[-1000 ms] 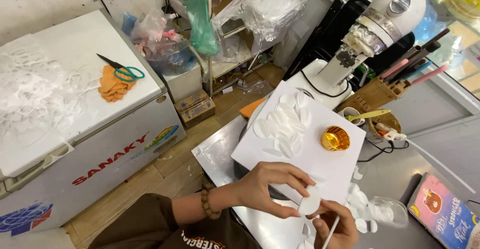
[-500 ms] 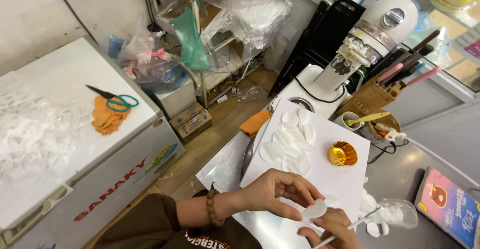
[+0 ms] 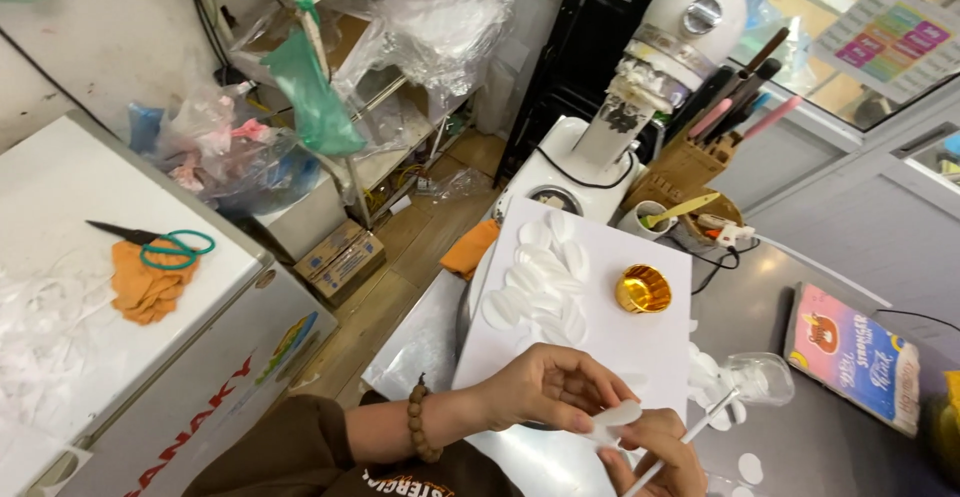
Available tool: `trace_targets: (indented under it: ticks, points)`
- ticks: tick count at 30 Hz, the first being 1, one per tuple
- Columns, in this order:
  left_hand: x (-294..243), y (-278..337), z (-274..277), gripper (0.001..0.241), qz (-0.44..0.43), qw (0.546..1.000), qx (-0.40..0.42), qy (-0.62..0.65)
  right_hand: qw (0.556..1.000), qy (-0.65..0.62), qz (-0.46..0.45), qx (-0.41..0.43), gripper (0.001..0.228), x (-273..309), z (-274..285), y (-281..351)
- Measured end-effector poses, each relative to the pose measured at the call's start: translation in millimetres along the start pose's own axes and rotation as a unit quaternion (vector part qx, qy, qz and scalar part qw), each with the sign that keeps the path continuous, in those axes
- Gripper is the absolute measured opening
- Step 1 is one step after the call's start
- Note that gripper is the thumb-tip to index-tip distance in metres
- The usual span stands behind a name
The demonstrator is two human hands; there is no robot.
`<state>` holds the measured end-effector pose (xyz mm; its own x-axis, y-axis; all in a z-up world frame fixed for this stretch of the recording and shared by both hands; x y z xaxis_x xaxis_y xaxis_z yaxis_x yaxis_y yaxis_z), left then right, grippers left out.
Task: Folding and organizing paper cupcake or muffin liners onto a square board.
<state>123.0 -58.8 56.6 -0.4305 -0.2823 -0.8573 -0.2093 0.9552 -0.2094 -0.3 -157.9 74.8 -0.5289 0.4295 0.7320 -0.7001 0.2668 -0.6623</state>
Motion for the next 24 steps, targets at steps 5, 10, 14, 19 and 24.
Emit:
trace_targets:
  ticks: [5, 10, 14, 19, 24]
  points:
    - [20, -3, 27, 0.037, -0.031, 0.997, -0.059, 0.035, 0.994, -0.058, 0.002, -0.092, 0.063, -25, 69, -24]
    - [29, 0, 40, 0.047, -0.073, 0.983, -0.167, 0.033, 0.991, 0.122, -0.044, -0.044, 0.075, -59, 108, -103]
    - [47, 0, 34, 0.047, -0.068, 0.965, -0.218, 0.128, 0.975, 0.136, -0.160, 0.078, 0.054, -152, 88, -131]
    - [59, -5, 27, 0.047, -0.084, 0.945, -0.281, 0.145, 0.913, 0.286, -0.234, 0.173, 0.032, -177, 68, -145]
    - [59, -7, 7, 0.048, -0.131, 0.932, -0.293, 0.170, 0.989, -0.014, -0.143, 0.013, 0.023, -151, 129, -112]
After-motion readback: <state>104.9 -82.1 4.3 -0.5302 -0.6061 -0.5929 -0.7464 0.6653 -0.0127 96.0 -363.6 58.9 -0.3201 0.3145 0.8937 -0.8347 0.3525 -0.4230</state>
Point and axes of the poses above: each hand's wrist, its own y-axis away from the middle knuckle, its own z-axis out of the back of the hand, x = y × z, the point moved 9 cm from there along -y, towards the middle knuckle, and after that the axes turned 11 degrees about -y, right-handed, at the moved point
